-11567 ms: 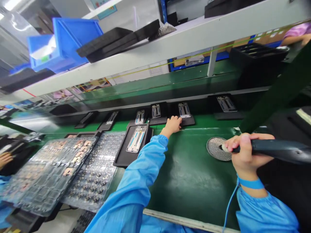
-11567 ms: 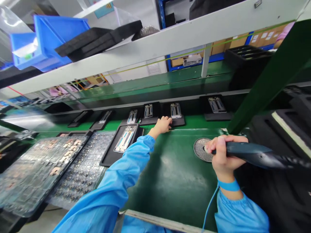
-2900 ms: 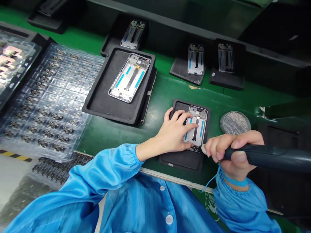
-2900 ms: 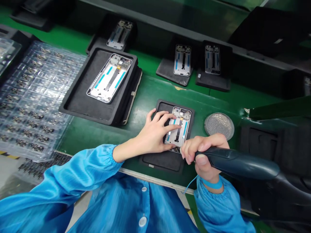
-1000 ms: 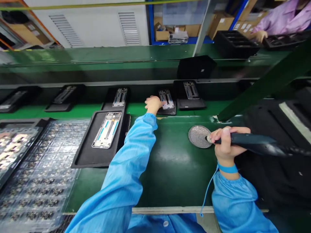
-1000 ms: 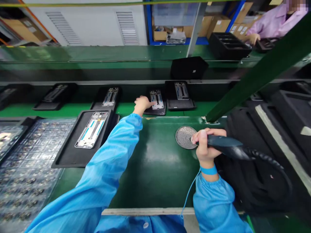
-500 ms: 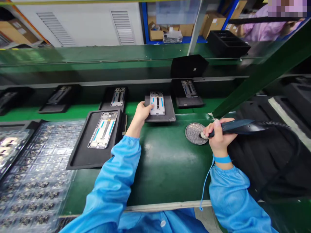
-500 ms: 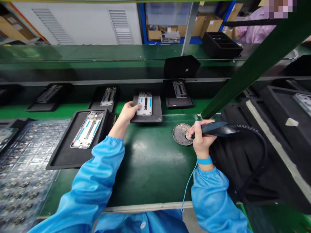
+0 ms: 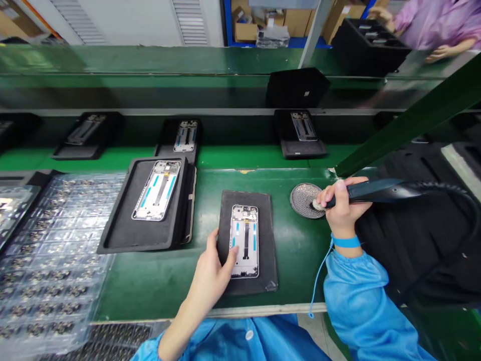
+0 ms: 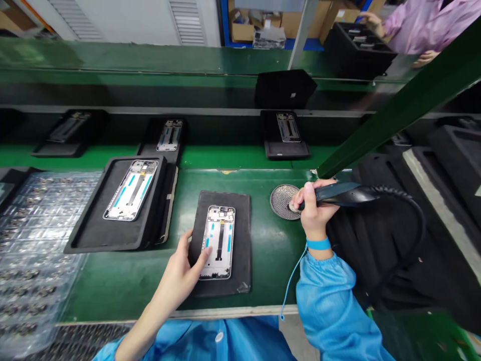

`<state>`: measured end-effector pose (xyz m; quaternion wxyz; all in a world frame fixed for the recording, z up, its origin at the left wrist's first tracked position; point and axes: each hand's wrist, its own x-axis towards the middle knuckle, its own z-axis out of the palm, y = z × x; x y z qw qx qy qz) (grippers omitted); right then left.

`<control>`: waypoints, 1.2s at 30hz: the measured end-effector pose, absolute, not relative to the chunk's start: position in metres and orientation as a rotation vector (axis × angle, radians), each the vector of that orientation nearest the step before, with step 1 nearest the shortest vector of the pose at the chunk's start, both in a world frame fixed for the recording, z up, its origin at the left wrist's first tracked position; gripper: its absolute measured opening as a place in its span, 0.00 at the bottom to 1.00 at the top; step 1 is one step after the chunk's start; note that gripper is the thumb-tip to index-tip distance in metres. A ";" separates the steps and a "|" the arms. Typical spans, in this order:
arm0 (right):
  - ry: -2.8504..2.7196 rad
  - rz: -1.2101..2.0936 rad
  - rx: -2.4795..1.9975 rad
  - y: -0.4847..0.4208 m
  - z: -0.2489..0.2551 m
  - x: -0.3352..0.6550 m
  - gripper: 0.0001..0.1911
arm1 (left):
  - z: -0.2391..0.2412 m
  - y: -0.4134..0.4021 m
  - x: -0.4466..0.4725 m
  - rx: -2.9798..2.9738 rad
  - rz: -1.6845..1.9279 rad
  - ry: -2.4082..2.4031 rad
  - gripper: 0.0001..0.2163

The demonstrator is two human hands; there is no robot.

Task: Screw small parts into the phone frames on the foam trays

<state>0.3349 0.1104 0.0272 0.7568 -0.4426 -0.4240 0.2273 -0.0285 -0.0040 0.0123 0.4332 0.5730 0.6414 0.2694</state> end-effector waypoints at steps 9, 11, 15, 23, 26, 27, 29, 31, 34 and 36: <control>-0.997 0.544 -0.981 0.108 0.029 0.335 0.31 | 0.010 0.012 -0.036 2.003 0.537 1.765 0.34; -1.020 0.534 -0.996 0.109 0.030 0.335 0.31 | 0.010 0.040 -0.031 2.102 0.543 1.682 0.31; -1.051 0.459 -0.978 0.107 0.041 0.329 0.28 | 0.008 0.086 -0.011 2.237 0.472 1.402 0.29; -1.089 0.698 -0.775 0.098 0.074 0.250 0.27 | 0.024 0.114 -0.007 2.097 0.404 1.097 0.27; -1.116 0.846 -0.741 0.104 0.069 0.218 0.26 | 0.027 0.118 -0.012 2.061 0.402 1.089 0.27; -1.125 0.873 -0.729 0.106 0.066 0.211 0.26 | 0.026 0.118 -0.011 2.055 0.411 1.097 0.26; -1.152 0.900 -0.722 0.109 0.061 0.200 0.27 | 0.024 0.115 -0.009 2.048 0.423 1.119 0.26; -1.176 0.902 -0.731 0.109 0.056 0.196 0.28 | 0.022 0.112 -0.006 2.048 0.423 1.144 0.25; -1.193 0.907 -0.728 0.107 0.054 0.195 0.27 | 0.023 0.109 -0.004 2.050 0.419 1.146 0.21; -1.194 0.902 -0.728 0.106 0.054 0.196 0.26 | 0.023 0.109 -0.003 2.049 0.422 1.131 0.19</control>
